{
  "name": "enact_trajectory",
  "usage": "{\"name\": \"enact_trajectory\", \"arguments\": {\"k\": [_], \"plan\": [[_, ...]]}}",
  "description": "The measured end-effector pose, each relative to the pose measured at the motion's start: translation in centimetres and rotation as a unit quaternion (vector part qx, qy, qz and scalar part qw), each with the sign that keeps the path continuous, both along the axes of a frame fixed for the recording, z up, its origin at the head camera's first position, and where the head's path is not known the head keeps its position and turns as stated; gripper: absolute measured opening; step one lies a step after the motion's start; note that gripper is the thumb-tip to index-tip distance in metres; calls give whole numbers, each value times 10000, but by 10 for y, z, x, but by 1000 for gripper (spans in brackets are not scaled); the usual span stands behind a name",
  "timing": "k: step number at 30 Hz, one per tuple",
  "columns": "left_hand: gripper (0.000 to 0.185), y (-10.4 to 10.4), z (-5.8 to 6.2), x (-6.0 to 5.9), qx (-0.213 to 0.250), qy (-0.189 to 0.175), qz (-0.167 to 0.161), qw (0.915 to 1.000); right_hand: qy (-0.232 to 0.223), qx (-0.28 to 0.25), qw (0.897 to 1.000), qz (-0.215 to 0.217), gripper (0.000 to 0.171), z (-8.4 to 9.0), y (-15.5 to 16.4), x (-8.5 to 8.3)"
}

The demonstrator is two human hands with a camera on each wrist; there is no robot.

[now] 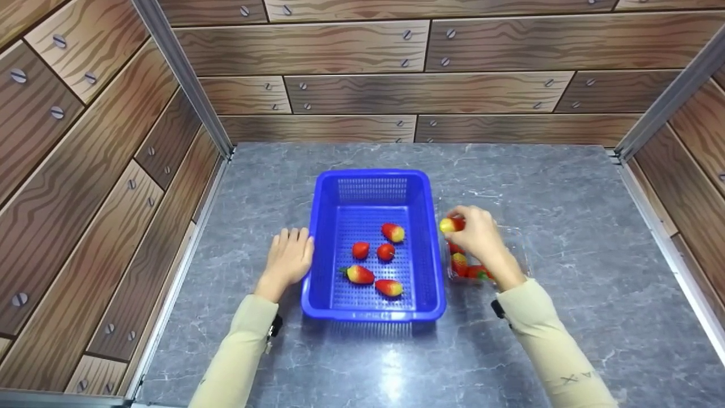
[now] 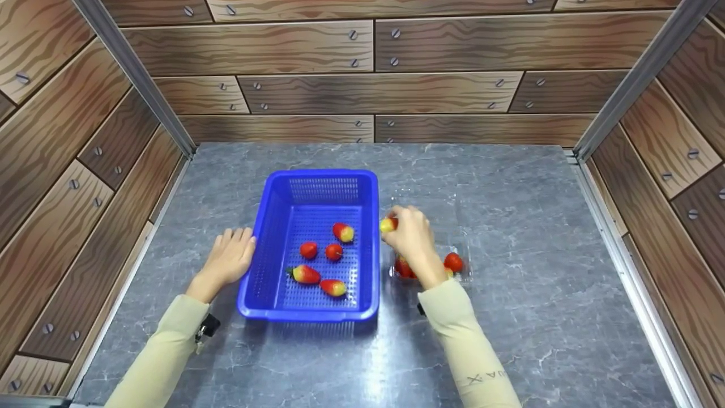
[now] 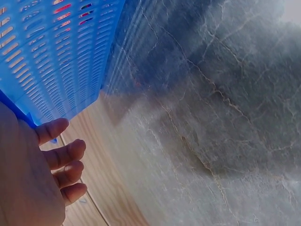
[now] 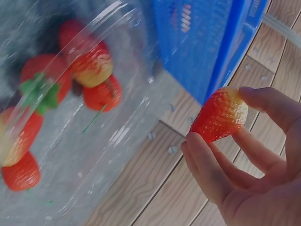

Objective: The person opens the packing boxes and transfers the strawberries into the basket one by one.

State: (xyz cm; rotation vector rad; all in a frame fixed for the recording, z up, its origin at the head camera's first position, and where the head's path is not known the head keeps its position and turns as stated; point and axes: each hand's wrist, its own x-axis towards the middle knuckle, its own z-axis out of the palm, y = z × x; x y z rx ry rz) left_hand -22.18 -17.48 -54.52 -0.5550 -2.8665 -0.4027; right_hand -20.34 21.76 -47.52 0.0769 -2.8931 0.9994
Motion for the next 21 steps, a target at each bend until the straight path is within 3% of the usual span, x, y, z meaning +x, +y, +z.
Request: {"name": "enact_trajectory", "arguments": {"k": [9, 16, 21], "plan": [[26, 0, -1, 1, 19, 148, -11, 9999, 132, -474, 9966, 660, 36, 0, -32, -3], [27, 1, 0, 1, 45, 3, 10, 10000, 419, -481, 9894, 1303, 37, -13, -54, -5], [27, 1, 0, 0, 22, 62, -3, 10000, 265, -503, 9868, 1519, 37, -22, -63, -6]]}}
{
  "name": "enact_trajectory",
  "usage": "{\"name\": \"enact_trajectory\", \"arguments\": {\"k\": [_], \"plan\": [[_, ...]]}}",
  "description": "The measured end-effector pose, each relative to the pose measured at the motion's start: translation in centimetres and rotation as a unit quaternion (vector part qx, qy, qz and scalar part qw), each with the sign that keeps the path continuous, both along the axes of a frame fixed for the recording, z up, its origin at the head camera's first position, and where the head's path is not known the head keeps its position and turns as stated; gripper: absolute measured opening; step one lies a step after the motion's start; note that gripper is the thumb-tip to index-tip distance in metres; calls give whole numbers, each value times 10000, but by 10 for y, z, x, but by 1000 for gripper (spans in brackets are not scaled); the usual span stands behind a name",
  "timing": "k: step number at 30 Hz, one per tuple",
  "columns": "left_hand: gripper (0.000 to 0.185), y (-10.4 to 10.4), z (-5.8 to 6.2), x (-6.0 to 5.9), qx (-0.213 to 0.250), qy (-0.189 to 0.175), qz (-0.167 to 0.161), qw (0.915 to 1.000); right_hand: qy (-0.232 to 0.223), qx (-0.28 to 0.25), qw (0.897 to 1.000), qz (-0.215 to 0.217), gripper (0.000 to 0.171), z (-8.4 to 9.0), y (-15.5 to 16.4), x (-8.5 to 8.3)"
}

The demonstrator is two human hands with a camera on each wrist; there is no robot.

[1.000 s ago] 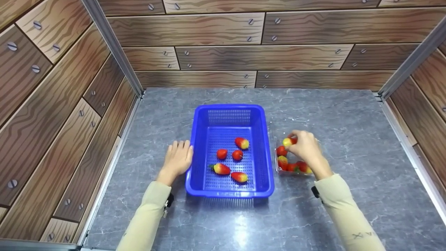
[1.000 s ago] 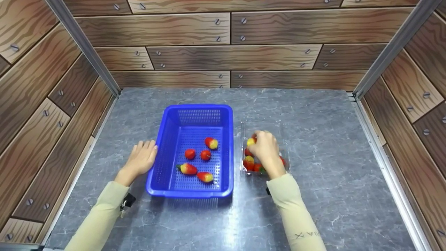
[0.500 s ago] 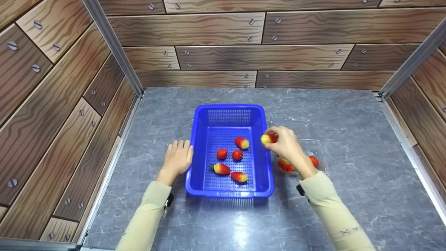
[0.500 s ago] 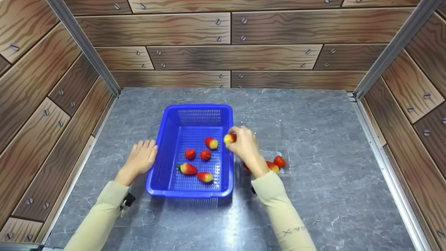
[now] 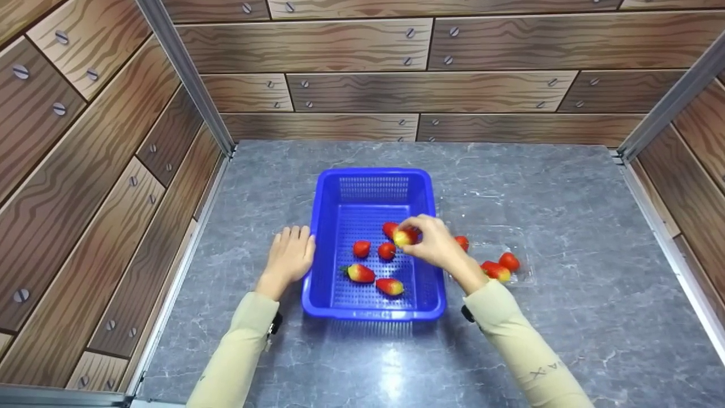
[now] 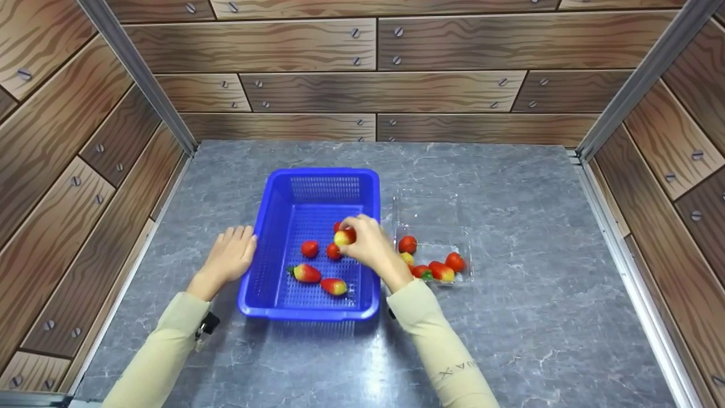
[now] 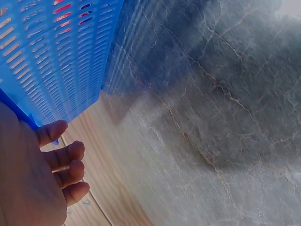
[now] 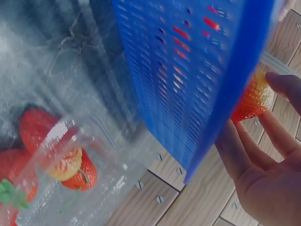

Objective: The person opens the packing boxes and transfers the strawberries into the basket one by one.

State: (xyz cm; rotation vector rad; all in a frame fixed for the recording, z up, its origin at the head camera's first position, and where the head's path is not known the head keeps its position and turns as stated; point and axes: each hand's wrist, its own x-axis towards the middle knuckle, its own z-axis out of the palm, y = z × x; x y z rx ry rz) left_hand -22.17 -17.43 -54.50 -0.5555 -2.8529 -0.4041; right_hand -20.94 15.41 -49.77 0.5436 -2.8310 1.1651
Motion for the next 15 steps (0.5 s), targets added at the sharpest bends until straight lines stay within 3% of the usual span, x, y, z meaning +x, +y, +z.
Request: {"name": "enact_trajectory", "arguments": {"k": [7, 15], "plan": [[25, -1, 0, -1, -84, 221, 7, 9997, -93, 86, 9999, 89, 36, -8, -7, -1], [26, 1, 2, 1, -95, 152, -8, 9998, -139, 402, 9988, 222, 36, -19, -13, 0]]}}
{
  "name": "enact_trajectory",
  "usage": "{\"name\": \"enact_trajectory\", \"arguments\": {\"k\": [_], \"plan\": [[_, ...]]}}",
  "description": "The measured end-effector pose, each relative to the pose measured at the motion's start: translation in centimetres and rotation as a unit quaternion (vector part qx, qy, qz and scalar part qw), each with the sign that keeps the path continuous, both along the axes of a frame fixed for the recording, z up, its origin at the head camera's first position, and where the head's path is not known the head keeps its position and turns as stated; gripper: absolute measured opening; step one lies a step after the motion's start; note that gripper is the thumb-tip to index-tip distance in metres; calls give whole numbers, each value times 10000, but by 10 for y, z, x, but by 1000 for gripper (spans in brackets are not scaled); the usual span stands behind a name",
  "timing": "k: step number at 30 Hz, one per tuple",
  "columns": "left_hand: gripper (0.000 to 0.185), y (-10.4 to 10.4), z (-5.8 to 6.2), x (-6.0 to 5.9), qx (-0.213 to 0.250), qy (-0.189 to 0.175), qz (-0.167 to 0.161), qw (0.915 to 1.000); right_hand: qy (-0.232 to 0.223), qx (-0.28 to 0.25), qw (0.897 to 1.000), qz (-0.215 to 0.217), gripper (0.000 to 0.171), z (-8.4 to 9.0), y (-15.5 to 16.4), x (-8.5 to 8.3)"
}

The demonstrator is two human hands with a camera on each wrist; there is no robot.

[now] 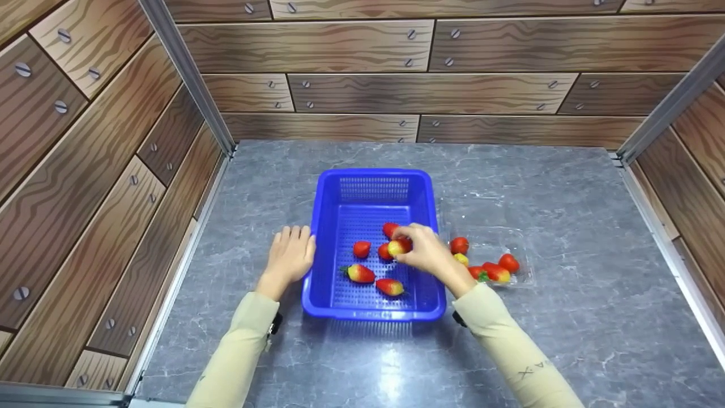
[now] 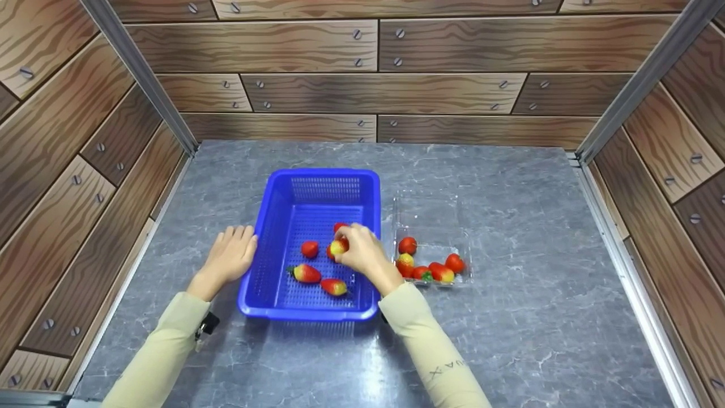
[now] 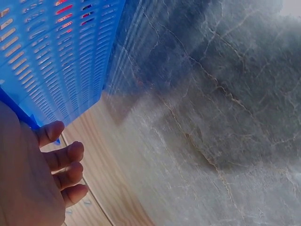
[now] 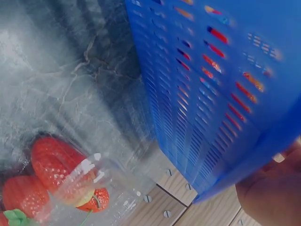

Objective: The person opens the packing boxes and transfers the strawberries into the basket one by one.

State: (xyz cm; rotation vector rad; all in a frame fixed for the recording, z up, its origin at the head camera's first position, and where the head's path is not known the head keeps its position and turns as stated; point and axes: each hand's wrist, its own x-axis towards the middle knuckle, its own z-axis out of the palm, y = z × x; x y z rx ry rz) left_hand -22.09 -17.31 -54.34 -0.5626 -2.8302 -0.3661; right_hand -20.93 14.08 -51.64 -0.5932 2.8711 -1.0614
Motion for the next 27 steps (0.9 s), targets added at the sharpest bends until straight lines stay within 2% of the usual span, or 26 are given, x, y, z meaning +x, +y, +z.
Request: {"name": "enact_trajectory", "arguments": {"k": [9, 13, 17, 22, 27], "plan": [[24, 1, -1, 0, 30, 37, 33, 10000, 182, 859, 9961, 102, 31, -6, -8, 4], [24, 1, -1, 0, 0, -5, 71, 10000, 124, 1162, 9929, 207, 29, -7, -11, 6], [25, 0, -1, 1, 9, -15, 81, 10000, -13, 1300, 9911, 276, 23, -9, -15, 6], [25, 0, -1, 1, 7, 32, 61, 10000, -164, 1460, 9890, 156, 18, -14, -18, 5], [26, 0, -1, 1, 59, -7, 57, 10000, -78, 1598, 9870, 155, 17, -18, -20, 5]]}}
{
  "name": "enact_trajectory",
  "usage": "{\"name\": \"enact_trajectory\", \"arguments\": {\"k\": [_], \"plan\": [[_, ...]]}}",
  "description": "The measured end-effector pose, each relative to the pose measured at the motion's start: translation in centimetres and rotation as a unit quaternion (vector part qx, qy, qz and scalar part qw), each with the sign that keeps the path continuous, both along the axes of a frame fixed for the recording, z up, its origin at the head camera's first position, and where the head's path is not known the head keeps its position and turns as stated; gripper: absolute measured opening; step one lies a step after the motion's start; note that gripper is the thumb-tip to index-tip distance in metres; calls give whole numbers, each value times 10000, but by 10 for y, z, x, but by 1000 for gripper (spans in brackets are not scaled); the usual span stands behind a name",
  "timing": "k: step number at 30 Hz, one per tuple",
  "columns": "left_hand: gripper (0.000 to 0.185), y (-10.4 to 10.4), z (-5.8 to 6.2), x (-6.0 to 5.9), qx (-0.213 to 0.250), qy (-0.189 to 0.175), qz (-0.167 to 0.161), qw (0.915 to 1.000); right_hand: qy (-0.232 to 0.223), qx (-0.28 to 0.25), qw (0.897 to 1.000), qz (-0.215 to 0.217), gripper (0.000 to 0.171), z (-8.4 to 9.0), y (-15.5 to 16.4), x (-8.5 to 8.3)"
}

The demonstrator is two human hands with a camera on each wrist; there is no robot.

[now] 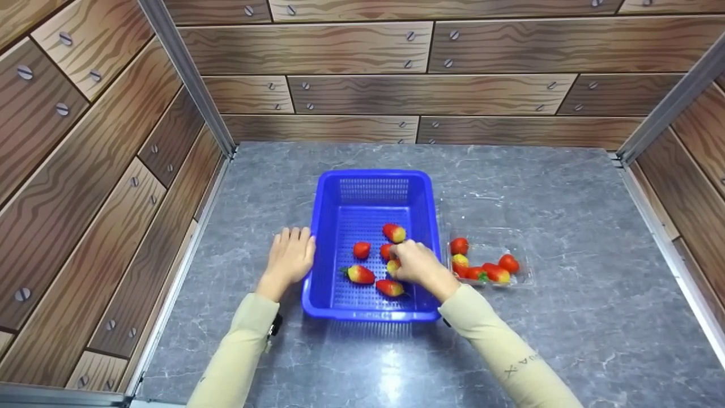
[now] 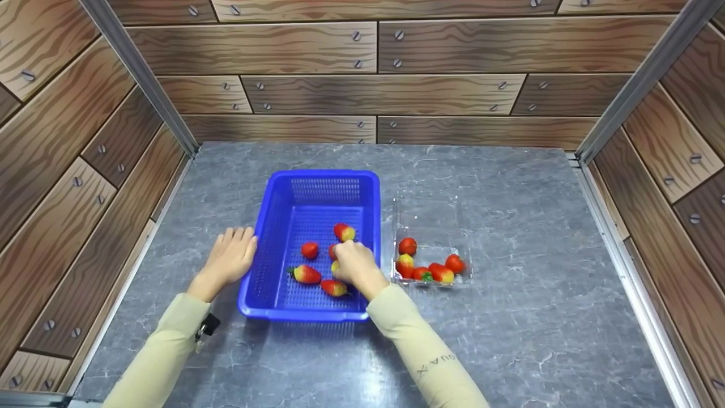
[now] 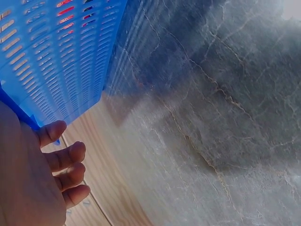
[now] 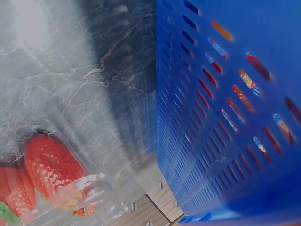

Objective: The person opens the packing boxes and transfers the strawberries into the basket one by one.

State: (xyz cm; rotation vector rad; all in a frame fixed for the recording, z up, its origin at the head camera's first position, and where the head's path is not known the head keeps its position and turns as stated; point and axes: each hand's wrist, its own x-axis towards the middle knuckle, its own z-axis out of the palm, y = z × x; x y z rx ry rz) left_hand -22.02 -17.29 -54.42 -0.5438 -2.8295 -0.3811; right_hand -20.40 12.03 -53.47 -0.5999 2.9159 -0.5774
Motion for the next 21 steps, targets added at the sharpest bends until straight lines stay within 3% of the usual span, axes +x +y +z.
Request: {"name": "enact_trajectory", "arguments": {"k": [8, 21], "plan": [[25, 1, 1, 1, 60, -79, 22, 9999, 196, 34, 9998, 33, 20, -11, -3, 0], [26, 1, 0, 1, 36, -23, 25, 10000, 90, 63, 9999, -2, 16, -12, -3, 0]]}}
